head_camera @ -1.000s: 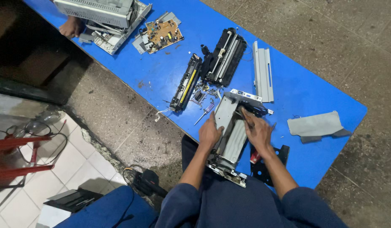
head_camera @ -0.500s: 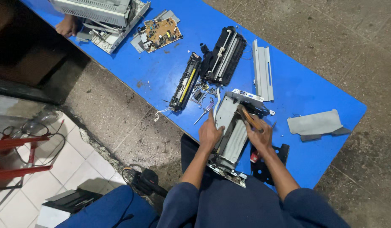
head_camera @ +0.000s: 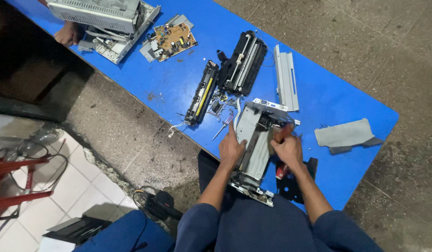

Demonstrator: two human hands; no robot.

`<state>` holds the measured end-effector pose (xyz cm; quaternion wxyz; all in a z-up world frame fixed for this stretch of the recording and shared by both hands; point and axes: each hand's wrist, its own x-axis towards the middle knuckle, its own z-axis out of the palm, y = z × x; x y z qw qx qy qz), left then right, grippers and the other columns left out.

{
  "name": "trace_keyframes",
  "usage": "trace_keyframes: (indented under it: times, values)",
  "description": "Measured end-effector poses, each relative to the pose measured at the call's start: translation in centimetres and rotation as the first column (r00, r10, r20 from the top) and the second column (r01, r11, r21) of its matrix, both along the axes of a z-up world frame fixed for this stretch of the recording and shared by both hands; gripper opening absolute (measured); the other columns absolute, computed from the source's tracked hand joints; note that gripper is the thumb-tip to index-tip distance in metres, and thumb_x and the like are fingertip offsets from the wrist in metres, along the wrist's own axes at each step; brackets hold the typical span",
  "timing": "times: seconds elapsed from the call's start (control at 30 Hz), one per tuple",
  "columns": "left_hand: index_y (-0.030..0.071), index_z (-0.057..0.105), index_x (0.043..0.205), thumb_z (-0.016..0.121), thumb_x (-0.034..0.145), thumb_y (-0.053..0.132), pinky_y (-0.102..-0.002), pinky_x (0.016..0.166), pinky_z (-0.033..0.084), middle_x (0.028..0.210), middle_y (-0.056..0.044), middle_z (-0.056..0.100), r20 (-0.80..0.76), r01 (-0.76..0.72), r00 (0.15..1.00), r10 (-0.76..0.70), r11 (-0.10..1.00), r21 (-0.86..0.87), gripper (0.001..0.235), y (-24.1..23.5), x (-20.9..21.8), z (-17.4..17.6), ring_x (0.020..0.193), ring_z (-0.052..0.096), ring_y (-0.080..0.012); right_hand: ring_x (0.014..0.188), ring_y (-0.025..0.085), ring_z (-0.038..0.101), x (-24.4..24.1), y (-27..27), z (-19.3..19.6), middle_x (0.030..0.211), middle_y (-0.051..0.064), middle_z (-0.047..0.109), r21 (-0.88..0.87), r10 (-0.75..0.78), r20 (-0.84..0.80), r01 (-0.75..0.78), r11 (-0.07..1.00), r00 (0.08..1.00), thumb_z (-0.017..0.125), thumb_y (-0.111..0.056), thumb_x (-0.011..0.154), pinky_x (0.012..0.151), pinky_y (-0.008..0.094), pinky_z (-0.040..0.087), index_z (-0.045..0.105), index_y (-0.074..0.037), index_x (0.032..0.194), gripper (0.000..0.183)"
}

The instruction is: The person uses a screwdriver to remove screws from a white plastic printer housing, then uses a brush to sweep dust and debris from the interior of the housing and from a black drum unit. The person handles the housing and drum unit multiple times, turning them over to access different surfaces.

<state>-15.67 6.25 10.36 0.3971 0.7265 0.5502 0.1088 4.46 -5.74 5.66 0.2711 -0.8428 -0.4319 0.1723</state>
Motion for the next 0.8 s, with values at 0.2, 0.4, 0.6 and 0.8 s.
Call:
trace_keyframes:
  times: [0.2, 0.4, 0.6, 0.8]
  values:
    - [0.008, 0.020, 0.160, 0.081, 0.080, 0.022, -0.051, 0.090, 0.052, 0.114, -0.024, 0.070, -0.001, -0.002, 1.000, 0.002, 1.000, -0.001, 0.102, 1.1, 0.7, 0.3, 0.103, 0.068, -0.0423, 0.088, 0.038, 0.073, -0.2, 1.6, 0.5, 0.099, 0.020, 0.075, 0.421, -0.031, 0.153, -0.036, 0.906, 0.988, 0.075, -0.027, 0.085, 0.083, 0.046, 0.056, 0.073, -0.004, 0.124, 0.045]
    - [0.009, 0.012, 0.163, 0.080, 0.081, 0.021, -0.052, 0.089, 0.051, 0.112, -0.024, 0.070, -0.018, 0.010, 1.000, -0.011, 0.999, -0.030, 0.107, 0.3, 0.8, 0.7, 0.102, 0.067, -0.0437, 0.087, 0.037, 0.075, 0.9, 1.8, 0.5, 0.092, 0.020, 0.076, -0.007, -0.020, 0.099, 0.021, 1.000, 0.995, 0.081, -0.034, 0.088, 0.080, 0.043, 0.059, 0.076, -0.006, 0.106, 0.034]
    - [0.007, 0.011, 0.162, 0.082, 0.080, 0.022, -0.053, 0.089, 0.051, 0.115, -0.027, 0.069, 0.000, 0.039, 0.999, -0.039, 0.999, 0.006, 0.109, 0.2, 0.9, 0.2, 0.101, 0.067, -0.0452, 0.088, 0.037, 0.072, 0.8, 0.6, -1.0, 0.089, 0.015, 0.077, 0.253, -0.021, 0.178, -0.025, 0.967, 0.984, 0.082, -0.029, 0.079, 0.100, 0.061, 0.042, 0.072, -0.006, 0.115, 0.044]
    - [0.009, 0.011, 0.163, 0.081, 0.080, 0.024, -0.052, 0.092, 0.051, 0.116, -0.026, 0.069, -0.027, 0.039, 0.999, -0.039, 0.999, -0.006, 0.110, 1.3, 1.4, 0.0, 0.103, 0.067, -0.0440, 0.094, 0.033, 0.075, 2.5, 2.2, -1.1, 0.096, 0.013, 0.079, 0.231, -0.040, 0.211, -0.010, 0.973, 0.977, 0.085, -0.030, 0.078, 0.099, 0.058, 0.044, 0.075, -0.011, 0.117, 0.044]
